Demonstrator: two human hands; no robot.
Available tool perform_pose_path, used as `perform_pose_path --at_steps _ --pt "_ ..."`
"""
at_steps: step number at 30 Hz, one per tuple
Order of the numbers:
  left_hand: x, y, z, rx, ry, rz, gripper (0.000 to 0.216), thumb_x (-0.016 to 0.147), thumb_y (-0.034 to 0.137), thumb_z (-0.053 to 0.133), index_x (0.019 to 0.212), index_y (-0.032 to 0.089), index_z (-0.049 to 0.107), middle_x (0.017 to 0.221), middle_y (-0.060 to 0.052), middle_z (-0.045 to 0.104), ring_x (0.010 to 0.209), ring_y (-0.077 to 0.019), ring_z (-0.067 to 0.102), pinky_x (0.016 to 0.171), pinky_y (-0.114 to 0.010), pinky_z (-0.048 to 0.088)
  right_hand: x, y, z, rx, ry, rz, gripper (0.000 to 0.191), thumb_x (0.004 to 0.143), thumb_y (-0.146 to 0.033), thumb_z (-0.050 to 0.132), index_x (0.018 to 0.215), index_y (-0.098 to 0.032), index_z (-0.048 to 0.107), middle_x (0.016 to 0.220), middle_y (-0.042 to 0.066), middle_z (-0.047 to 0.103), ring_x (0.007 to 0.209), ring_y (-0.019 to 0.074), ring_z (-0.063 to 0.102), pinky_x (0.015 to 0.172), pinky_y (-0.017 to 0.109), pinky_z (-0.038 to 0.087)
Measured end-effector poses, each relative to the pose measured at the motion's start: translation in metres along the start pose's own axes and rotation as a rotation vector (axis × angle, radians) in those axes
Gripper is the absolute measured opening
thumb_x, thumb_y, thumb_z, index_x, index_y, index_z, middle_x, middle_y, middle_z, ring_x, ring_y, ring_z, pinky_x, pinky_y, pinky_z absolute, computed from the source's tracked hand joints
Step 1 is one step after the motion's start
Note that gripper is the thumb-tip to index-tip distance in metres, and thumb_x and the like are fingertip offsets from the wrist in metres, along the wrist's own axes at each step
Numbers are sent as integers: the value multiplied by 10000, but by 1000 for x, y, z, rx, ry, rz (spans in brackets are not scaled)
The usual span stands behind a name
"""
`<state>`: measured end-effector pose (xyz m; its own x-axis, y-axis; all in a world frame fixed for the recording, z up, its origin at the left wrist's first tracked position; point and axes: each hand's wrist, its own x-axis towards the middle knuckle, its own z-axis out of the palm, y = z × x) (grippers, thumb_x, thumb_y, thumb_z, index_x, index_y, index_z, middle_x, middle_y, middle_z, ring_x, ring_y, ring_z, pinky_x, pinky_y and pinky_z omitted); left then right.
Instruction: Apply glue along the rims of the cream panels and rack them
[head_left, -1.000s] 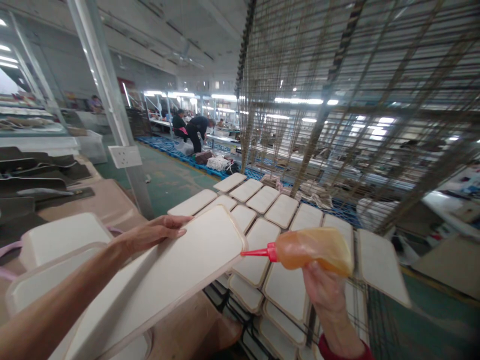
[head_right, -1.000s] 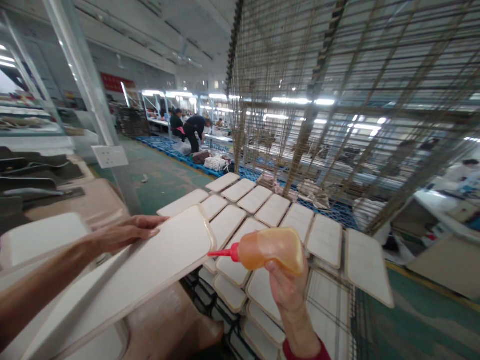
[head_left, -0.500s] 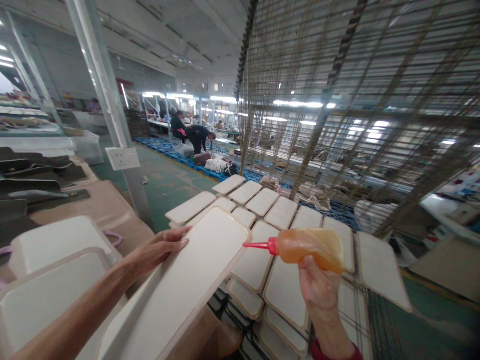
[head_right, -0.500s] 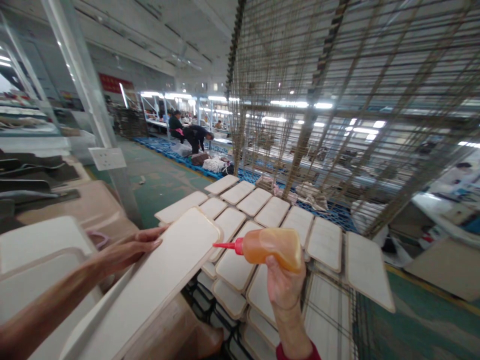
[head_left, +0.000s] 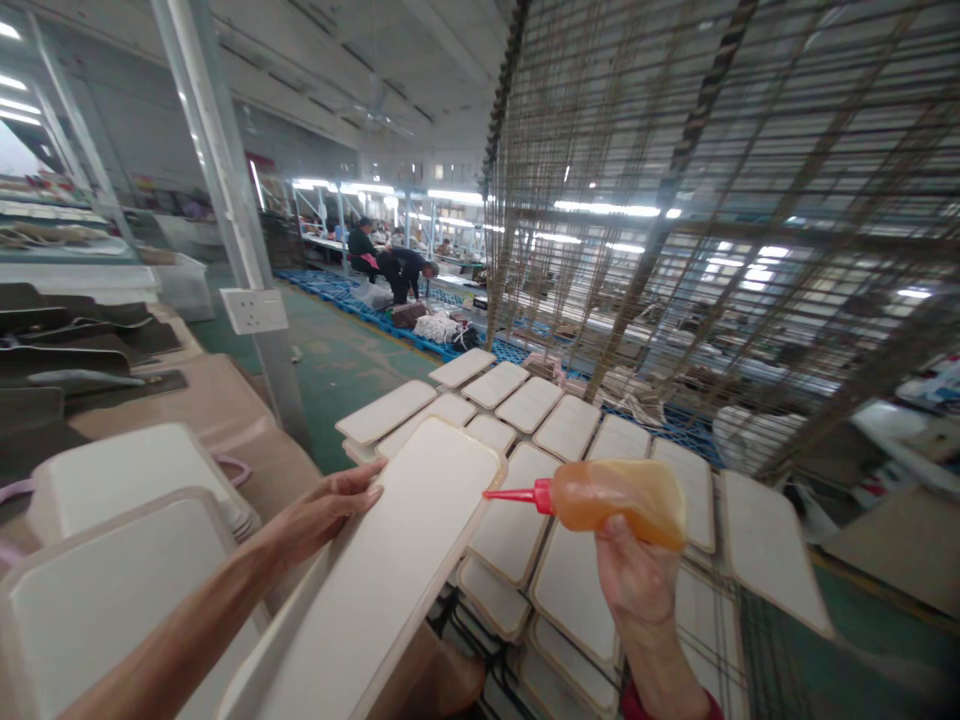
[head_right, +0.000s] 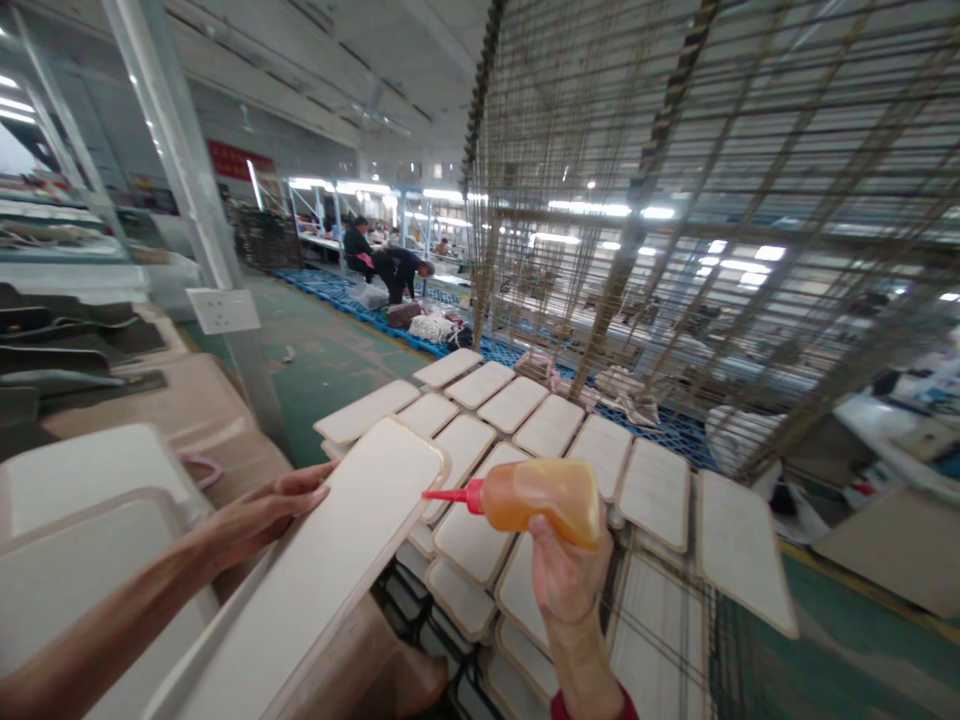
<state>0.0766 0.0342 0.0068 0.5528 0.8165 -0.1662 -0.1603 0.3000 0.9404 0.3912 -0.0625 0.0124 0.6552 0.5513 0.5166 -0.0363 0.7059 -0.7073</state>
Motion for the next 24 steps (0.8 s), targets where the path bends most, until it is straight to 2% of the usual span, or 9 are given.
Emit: perform_pose_path --at_steps 5,10,15,20,24 --pt "-3 0 3 -12 64 -4 605 645 352 853 1204 189 687 924 -83 782 716 -218 717 625 -259 562 -2 0 0 0 -7 42 357 612 -260 845 934 -243 692 839 2 742 755 178 687 755 326 570" --pt "-2 0 5 -34 53 10 552 667 320 841 1183 182 701 917 -84 785 728 -221 725 644 -256 561 -3 -2 2 7 -14 61 355 606 -264 853 918 -236 687 837 7 744 743 166 684 743 304 567" --pt "0 -1 5 -50 72 9 594 672 308 839 1226 165 676 927 -97 783 732 -224 725 641 -263 561 -5 -3 4 35 -43 99 356 591 -269 865 908 -243 706 836 11 755 728 161 689 717 284 569" --pt "2 -3 4 -61 64 11 620 685 306 834 1261 167 651 953 -99 782 722 -214 725 619 -249 555 -8 -3 3 24 -77 101 351 597 -279 867 912 -252 716 820 6 757 723 170 695 714 290 574" --pt "4 -5 3 -68 58 14 617 702 299 824 1275 167 637 957 -100 782 737 -217 731 641 -256 566 -9 -3 1 -3 -147 88 335 644 -318 844 951 -285 715 875 6 757 752 195 705 750 344 574"
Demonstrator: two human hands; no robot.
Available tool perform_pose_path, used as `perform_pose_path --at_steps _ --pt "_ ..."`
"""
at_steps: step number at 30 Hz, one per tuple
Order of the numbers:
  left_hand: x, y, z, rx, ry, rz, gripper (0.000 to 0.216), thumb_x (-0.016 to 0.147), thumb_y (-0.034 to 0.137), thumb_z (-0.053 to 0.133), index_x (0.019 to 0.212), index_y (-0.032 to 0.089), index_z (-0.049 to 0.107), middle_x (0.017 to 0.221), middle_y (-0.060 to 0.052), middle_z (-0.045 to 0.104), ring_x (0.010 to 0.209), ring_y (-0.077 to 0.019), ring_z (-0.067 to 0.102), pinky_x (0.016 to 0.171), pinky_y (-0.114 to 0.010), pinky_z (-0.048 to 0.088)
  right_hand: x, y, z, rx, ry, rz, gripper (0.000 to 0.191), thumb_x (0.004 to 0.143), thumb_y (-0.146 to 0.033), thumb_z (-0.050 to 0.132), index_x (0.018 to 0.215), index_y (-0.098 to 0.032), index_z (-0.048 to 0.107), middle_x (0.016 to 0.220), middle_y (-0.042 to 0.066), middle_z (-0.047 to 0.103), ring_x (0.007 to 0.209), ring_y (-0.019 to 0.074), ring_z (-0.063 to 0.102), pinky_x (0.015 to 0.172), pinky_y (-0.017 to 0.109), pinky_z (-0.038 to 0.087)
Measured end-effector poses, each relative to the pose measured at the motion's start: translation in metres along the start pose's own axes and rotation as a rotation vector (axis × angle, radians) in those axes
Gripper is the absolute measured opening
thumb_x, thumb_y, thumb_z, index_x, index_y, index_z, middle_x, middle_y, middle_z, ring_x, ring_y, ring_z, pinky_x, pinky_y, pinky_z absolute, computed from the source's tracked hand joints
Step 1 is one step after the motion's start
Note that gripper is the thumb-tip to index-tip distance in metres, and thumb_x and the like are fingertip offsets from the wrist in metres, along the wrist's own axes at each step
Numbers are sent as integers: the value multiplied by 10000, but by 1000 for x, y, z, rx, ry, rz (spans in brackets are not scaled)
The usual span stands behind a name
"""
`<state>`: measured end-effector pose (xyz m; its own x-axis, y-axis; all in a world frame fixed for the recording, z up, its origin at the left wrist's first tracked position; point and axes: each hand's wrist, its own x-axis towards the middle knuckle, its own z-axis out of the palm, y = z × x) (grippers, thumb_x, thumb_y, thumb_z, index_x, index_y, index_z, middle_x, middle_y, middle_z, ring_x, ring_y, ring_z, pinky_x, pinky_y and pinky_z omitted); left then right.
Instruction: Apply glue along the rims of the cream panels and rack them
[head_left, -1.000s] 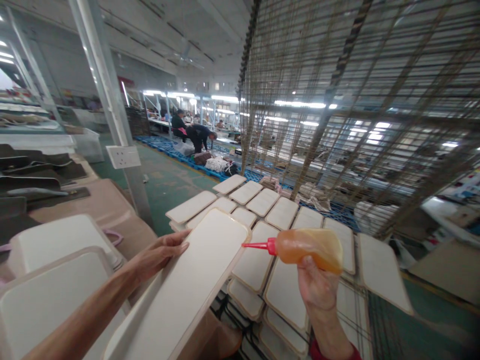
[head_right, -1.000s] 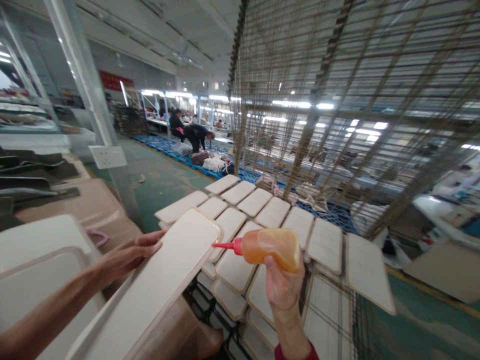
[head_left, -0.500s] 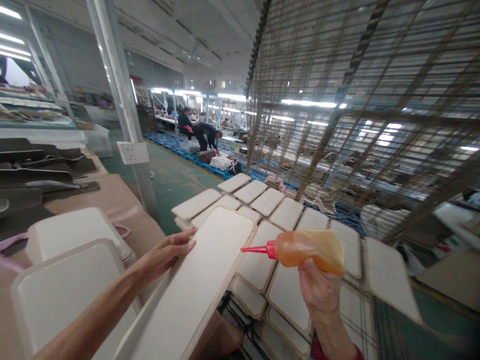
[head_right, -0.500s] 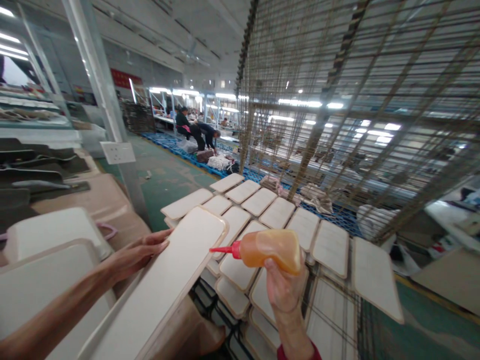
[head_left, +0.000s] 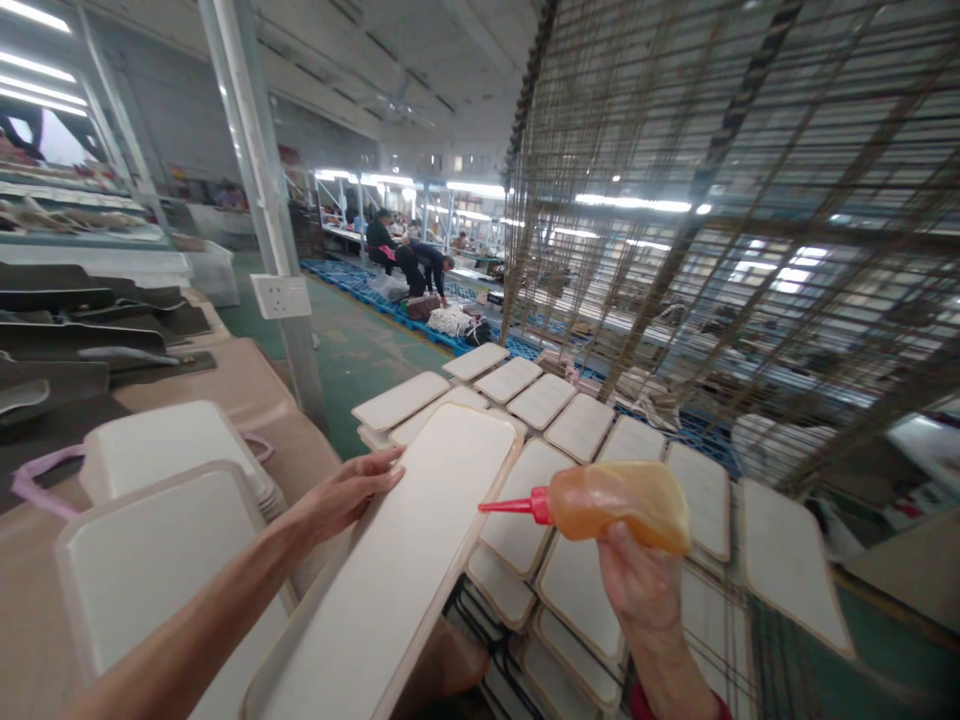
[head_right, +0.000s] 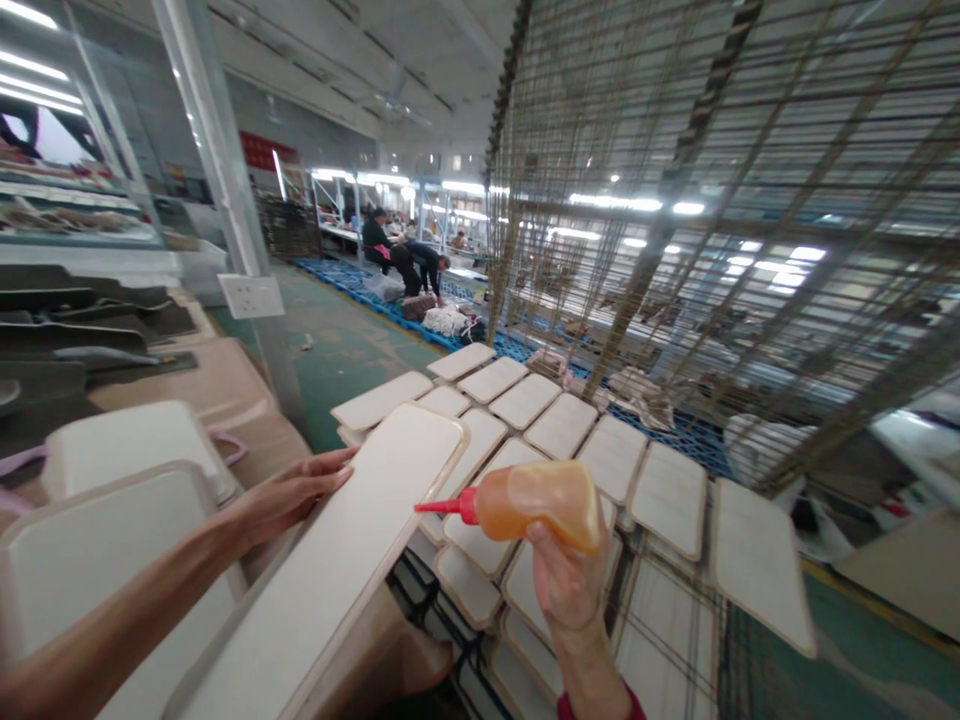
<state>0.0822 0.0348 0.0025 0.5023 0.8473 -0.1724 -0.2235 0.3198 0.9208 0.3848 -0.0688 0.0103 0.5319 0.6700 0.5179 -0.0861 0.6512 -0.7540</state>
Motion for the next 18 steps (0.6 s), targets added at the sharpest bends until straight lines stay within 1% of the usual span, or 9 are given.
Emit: perform_pose_path --at_steps 2,5,9,15,18 --pt "1 -1 -1 -1 -3 7 607 706 297 822 1268 159 638 962 -107 781 743 -219 733 645 -259 571 -1 0 -1 -16 -13 -9 336 657 -316 836 967 -279 711 887 19 760 761 209 706 756 367 572" --pt "2 -1 -1 -10 -20 16 607 713 294 818 1275 158 632 964 -111 780 742 -227 737 632 -263 575 -3 0 -2 -19 -15 25 373 661 -307 833 1005 -251 701 889 45 765 774 217 706 738 359 575" --pt "3 0 2 -36 -14 17 606 698 273 830 1262 154 642 939 -106 784 717 -221 739 619 -252 576 -6 -1 0 31 -27 69 465 649 -300 839 1083 -250 681 944 63 765 877 237 714 756 352 588" --pt "2 5 8 -57 25 -4 618 695 236 831 1273 148 629 901 -89 789 721 -208 741 630 -231 581 -9 -2 0 48 -57 86 501 657 -294 836 1124 -251 660 1011 76 757 944 254 709 824 387 585" --pt "2 6 9 -62 28 -4 637 703 226 824 1298 150 609 910 -93 788 749 -215 745 648 -234 585 -10 -3 0 51 -51 91 497 645 -291 841 1109 -253 667 1015 74 756 936 253 710 812 387 589"
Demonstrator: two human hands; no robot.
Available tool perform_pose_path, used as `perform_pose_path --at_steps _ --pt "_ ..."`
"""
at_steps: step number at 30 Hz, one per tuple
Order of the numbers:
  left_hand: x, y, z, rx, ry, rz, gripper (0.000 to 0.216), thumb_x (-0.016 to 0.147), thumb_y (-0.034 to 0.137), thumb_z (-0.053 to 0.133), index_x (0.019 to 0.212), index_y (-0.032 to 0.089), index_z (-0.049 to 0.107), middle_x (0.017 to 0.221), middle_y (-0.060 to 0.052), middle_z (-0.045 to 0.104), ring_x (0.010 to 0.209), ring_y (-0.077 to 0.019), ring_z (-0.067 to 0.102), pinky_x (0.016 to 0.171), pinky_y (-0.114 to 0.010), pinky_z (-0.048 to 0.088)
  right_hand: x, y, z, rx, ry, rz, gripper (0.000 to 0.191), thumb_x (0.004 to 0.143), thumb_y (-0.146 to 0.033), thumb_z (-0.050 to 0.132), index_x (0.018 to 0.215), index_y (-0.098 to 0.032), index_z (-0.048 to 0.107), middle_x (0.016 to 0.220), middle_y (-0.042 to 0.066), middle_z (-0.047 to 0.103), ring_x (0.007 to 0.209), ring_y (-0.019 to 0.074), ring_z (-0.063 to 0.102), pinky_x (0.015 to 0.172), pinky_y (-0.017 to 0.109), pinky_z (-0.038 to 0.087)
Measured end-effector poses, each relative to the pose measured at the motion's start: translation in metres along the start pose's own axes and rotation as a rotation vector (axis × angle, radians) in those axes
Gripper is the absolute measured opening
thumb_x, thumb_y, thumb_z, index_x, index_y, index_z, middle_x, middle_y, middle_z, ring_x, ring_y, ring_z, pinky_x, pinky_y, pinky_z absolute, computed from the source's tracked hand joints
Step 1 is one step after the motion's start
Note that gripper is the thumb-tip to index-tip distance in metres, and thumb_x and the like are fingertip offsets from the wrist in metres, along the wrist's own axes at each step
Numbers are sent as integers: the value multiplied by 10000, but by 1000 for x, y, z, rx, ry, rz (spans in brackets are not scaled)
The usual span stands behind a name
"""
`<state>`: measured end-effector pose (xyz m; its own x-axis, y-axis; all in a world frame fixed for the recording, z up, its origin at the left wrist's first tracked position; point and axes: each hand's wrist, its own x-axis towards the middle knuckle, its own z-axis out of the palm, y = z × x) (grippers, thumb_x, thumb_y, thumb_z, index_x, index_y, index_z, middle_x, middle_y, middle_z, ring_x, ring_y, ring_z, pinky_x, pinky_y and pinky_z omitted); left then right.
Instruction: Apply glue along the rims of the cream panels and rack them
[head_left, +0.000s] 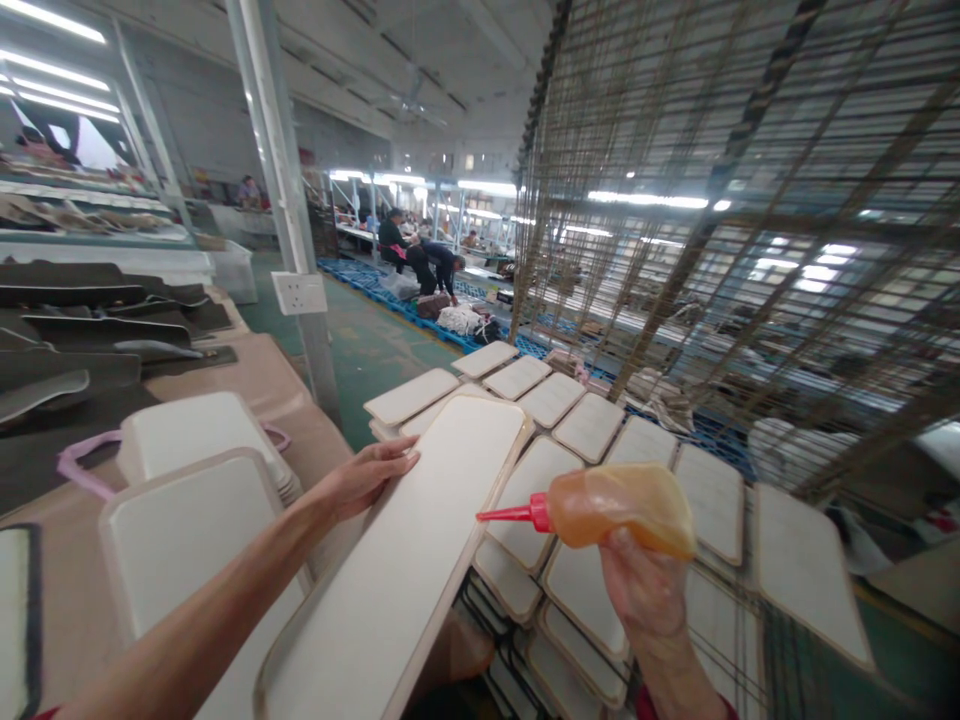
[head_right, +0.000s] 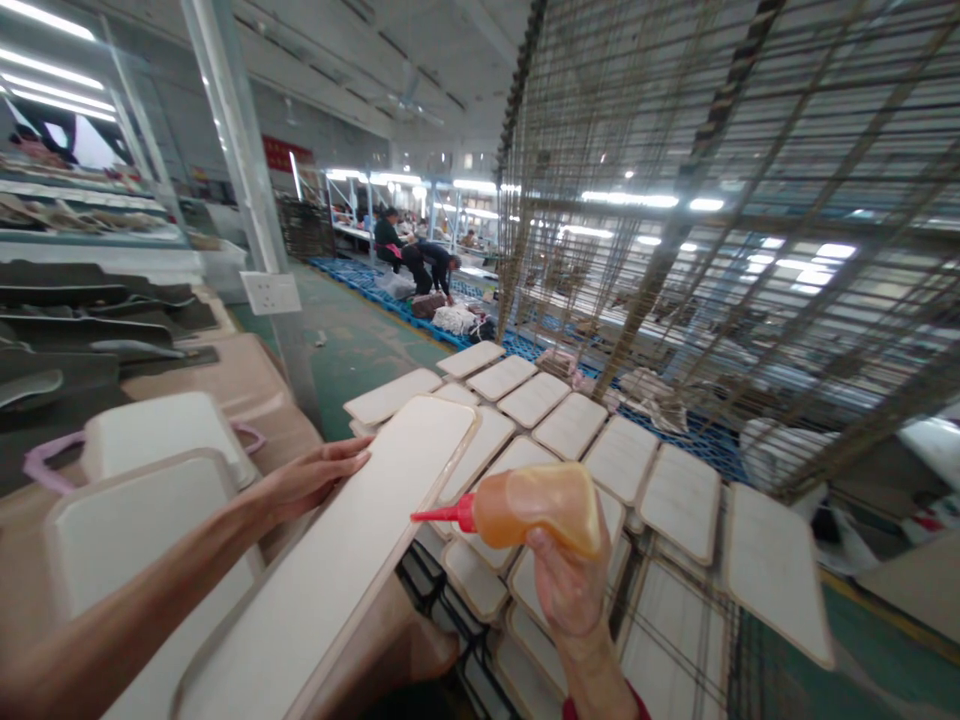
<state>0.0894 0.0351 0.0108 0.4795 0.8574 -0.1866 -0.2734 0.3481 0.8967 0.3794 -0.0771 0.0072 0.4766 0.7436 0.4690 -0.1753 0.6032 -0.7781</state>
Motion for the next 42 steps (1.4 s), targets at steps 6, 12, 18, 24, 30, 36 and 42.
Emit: perform_pose_path --at_steps 6,12,18,24,30,36,42 --pt "3 0 -1 -11 12 4 635 699 227 828 1288 126 613 932 -119 784 755 -228 747 658 -260 595 -2 -2 2 -32 0 9 481 643 -319 846 1085 -244 671 970 68 763 903 230 714 824 354 578" --pt "4 2 -1 -5 4 5 680 691 241 832 1315 119 592 942 -124 781 748 -232 745 656 -273 593 -6 -2 3 -7 -37 22 447 669 -328 828 1081 -248 676 927 69 766 886 254 717 816 416 585" --pt "7 8 1 -10 50 16 653 686 190 823 1297 112 606 917 -113 783 738 -224 737 670 -281 589 -9 -2 4 47 -48 11 374 662 -271 833 1011 -274 701 904 32 766 800 209 715 730 344 596" --pt "10 14 5 -9 59 17 551 692 167 810 1219 108 659 840 -93 784 681 -216 728 642 -287 588 -9 -8 10 64 -43 -5 321 636 -262 850 930 -264 724 819 8 766 753 189 717 707 304 598" --pt "14 18 6 -18 103 15 583 698 155 810 1249 95 631 836 -100 783 654 -197 720 625 -269 586 -10 -13 13 68 -101 -40 284 670 -276 836 934 -283 731 802 -6 769 715 166 720 690 260 596" --pt "20 23 7 -41 54 31 477 689 123 806 1150 89 686 794 -98 779 608 -191 710 595 -264 588 -11 -14 12 88 -107 -33 322 663 -265 845 962 -289 729 811 -6 768 724 177 721 680 285 597" --pt "28 27 7 -23 39 37 395 741 110 753 1131 99 694 782 -93 776 597 -189 711 594 -276 593 -12 -12 10 92 -114 -6 314 666 -275 847 955 -306 728 831 -29 775 723 159 719 697 261 596"
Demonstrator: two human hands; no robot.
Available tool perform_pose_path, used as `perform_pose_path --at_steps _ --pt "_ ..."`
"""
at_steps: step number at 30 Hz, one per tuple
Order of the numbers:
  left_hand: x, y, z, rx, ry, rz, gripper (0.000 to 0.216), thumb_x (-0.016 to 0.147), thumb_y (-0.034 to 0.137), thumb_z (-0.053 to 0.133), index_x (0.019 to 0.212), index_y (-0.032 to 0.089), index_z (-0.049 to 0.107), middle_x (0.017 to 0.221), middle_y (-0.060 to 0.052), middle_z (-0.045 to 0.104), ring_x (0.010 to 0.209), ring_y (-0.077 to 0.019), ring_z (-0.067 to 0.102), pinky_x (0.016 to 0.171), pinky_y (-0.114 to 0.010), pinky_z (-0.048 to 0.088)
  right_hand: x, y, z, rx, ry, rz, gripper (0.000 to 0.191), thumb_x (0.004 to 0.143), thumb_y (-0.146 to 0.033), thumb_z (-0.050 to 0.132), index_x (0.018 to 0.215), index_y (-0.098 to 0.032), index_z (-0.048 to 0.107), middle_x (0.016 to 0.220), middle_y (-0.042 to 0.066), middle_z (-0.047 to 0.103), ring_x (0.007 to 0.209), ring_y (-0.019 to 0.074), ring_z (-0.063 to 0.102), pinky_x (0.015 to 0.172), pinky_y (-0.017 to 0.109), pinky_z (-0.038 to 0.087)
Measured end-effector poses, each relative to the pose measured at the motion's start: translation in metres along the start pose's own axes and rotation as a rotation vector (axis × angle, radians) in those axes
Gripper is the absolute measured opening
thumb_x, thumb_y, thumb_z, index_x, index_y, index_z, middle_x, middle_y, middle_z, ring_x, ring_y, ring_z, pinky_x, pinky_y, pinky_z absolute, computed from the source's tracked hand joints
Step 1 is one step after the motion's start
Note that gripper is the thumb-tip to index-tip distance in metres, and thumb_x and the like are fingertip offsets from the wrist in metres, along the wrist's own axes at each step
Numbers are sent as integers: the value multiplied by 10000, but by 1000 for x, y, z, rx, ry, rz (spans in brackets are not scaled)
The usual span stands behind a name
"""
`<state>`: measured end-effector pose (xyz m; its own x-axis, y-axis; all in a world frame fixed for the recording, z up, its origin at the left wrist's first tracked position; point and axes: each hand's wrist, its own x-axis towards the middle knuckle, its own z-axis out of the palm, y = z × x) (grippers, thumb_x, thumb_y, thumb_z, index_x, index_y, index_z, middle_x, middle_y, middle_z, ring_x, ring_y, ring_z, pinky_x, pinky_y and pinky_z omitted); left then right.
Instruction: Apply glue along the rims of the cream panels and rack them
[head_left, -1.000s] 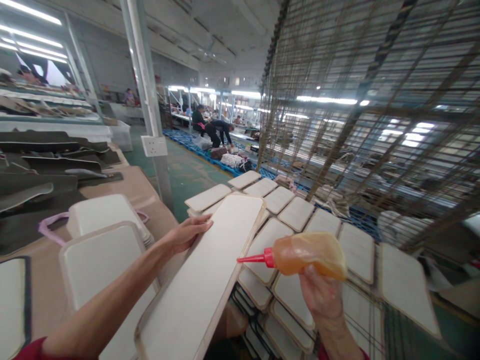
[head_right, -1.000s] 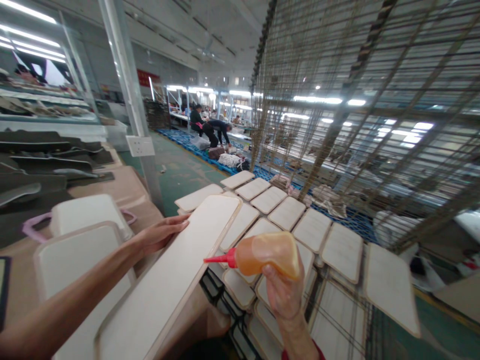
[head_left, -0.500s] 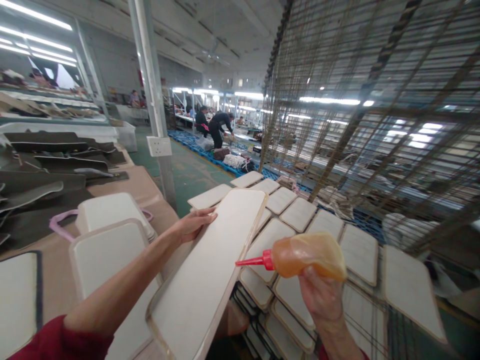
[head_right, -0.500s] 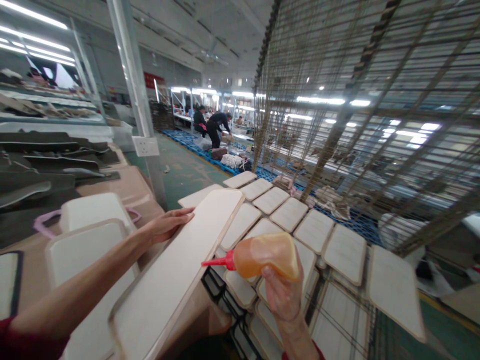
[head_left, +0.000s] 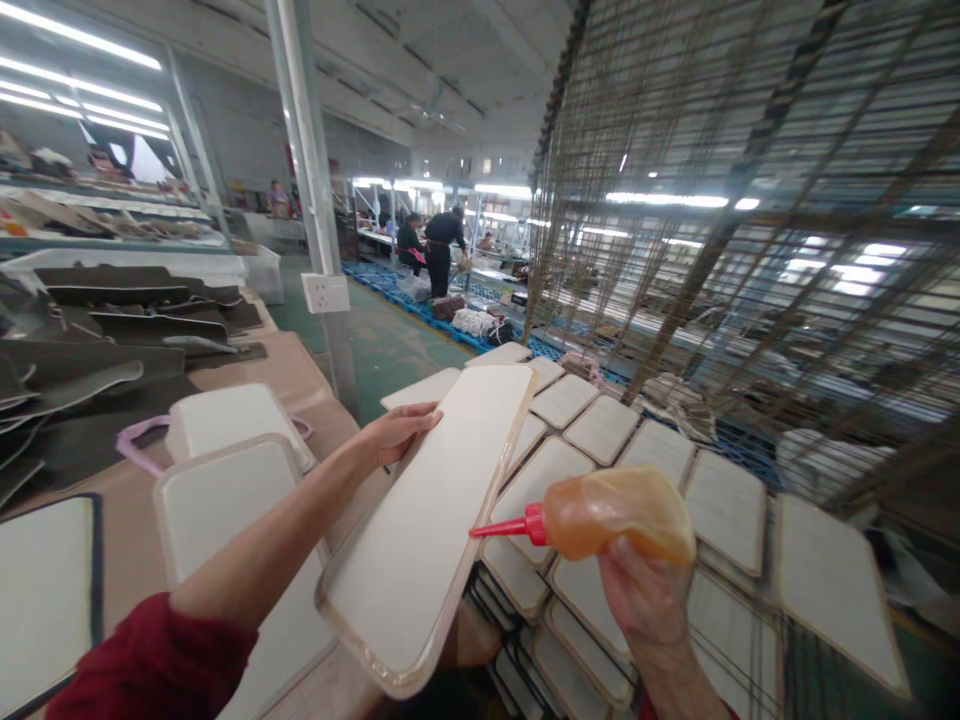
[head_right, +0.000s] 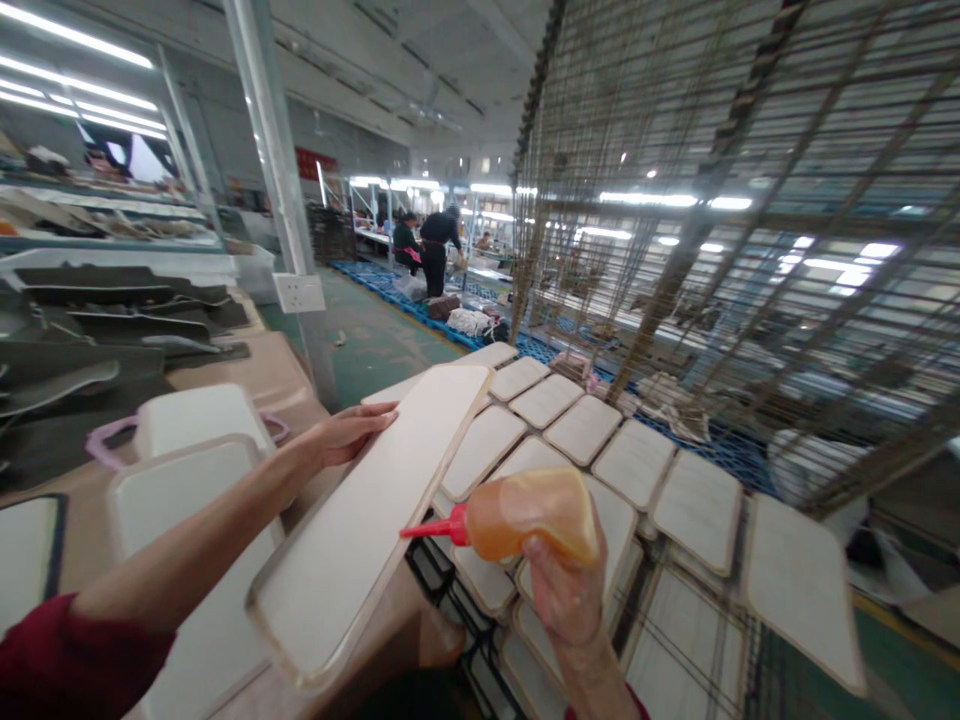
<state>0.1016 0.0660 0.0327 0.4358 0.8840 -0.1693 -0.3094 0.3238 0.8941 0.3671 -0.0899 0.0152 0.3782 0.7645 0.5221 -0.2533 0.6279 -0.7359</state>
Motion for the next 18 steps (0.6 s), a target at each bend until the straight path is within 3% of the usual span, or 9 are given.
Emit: perform_pose_path --at_steps 11,18 --pt "9 9 5 -2 66 11 361 751 79 730 1111 92 704 739 -91 768 569 -201 705 557 -290 588 2 -2 3 -2 -4 5 262 661 -298 845 905 -275 750 750 3 767 680 184 723 680 289 601" --pt "16 11 2 6 94 17 330 731 104 766 1058 115 728 733 -82 763 576 -204 708 576 -296 589 0 5 -7 23 21 56 320 636 -265 858 934 -282 741 797 -4 772 695 174 719 679 280 598"
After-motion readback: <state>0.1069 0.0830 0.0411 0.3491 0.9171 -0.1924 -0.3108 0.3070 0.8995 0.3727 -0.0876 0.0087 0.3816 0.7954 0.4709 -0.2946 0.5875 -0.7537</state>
